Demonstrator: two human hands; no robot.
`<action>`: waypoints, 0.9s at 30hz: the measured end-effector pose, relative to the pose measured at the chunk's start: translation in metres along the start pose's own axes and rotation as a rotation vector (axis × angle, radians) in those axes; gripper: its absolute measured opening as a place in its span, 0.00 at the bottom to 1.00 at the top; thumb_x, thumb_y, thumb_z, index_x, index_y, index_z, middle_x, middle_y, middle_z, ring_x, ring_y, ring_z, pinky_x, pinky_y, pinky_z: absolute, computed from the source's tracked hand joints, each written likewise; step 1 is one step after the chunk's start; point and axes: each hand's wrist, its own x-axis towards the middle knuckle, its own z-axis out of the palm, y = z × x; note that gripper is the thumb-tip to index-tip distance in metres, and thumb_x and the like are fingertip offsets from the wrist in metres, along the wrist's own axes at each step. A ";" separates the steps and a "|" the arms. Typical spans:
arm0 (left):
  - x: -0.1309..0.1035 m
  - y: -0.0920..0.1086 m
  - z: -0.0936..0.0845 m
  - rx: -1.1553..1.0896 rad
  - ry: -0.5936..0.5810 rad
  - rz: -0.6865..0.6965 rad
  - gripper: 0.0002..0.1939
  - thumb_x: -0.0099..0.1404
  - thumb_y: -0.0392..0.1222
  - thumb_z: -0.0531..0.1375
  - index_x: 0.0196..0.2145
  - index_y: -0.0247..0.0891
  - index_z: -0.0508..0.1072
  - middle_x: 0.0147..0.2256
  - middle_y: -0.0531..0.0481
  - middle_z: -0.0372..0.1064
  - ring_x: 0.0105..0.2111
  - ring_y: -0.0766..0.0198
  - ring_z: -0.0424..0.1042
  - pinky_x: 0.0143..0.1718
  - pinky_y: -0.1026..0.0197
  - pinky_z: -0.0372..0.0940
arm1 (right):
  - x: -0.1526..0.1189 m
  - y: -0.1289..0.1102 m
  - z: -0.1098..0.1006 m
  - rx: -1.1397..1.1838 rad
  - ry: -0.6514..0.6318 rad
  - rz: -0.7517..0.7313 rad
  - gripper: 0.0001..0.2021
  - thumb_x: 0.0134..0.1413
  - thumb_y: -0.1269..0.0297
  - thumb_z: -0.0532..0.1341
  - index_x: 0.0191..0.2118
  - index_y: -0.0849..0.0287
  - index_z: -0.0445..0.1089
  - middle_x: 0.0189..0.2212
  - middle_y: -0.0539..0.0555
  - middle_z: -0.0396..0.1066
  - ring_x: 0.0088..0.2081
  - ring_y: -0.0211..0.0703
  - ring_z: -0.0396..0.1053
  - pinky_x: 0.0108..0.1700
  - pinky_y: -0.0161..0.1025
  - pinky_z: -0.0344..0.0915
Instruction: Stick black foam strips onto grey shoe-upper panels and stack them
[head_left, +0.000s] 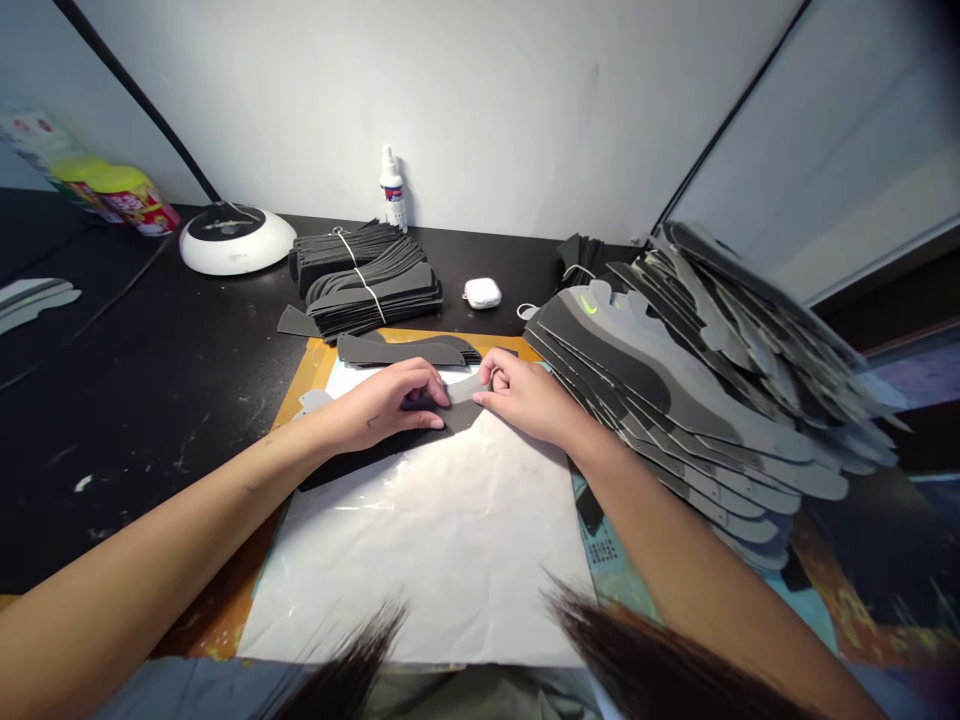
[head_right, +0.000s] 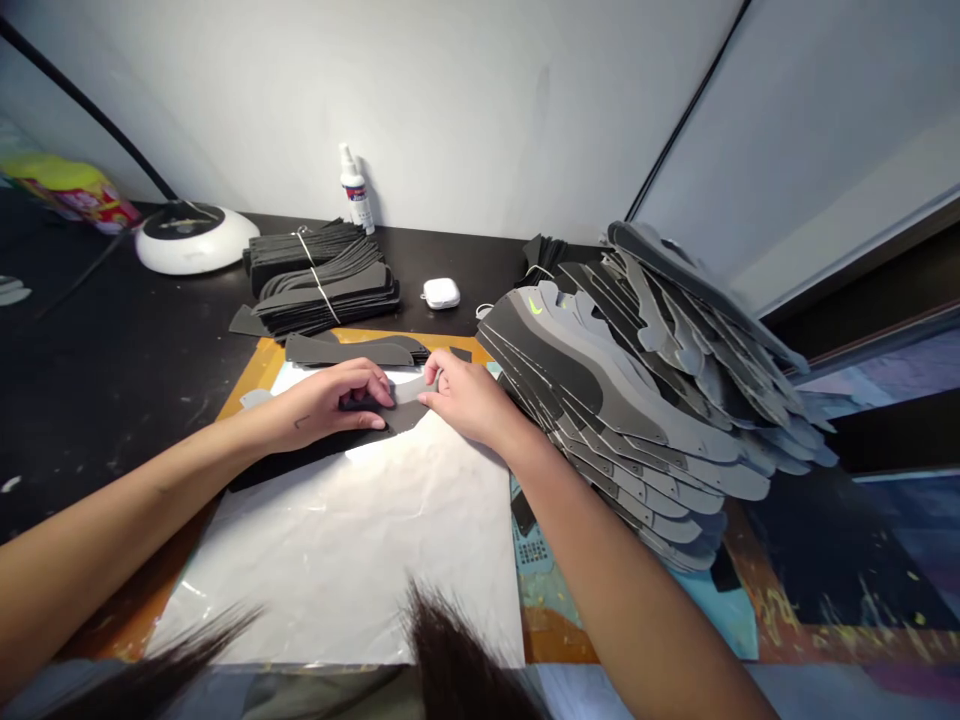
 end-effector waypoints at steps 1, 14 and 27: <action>0.000 0.000 0.000 0.001 0.000 -0.001 0.12 0.65 0.49 0.65 0.40 0.38 0.74 0.43 0.45 0.68 0.42 0.58 0.68 0.42 0.59 0.63 | 0.001 0.001 0.000 -0.001 0.023 -0.008 0.08 0.53 0.68 0.63 0.33 0.54 0.61 0.18 0.40 0.55 0.23 0.36 0.56 0.29 0.34 0.49; -0.003 0.011 -0.003 -0.106 0.001 -0.155 0.21 0.66 0.50 0.63 0.53 0.40 0.67 0.42 0.49 0.68 0.35 0.64 0.63 0.36 0.62 0.61 | -0.002 -0.001 0.000 -0.034 -0.012 0.008 0.04 0.55 0.68 0.61 0.37 0.54 0.65 0.20 0.41 0.58 0.25 0.36 0.58 0.29 0.35 0.49; 0.001 -0.002 0.000 -0.521 0.205 -0.209 0.15 0.68 0.43 0.57 0.50 0.36 0.69 0.38 0.49 0.68 0.32 0.66 0.66 0.33 0.63 0.61 | -0.008 -0.016 0.024 -0.439 0.154 0.024 0.20 0.55 0.48 0.66 0.49 0.52 0.67 0.32 0.50 0.74 0.34 0.49 0.71 0.33 0.38 0.53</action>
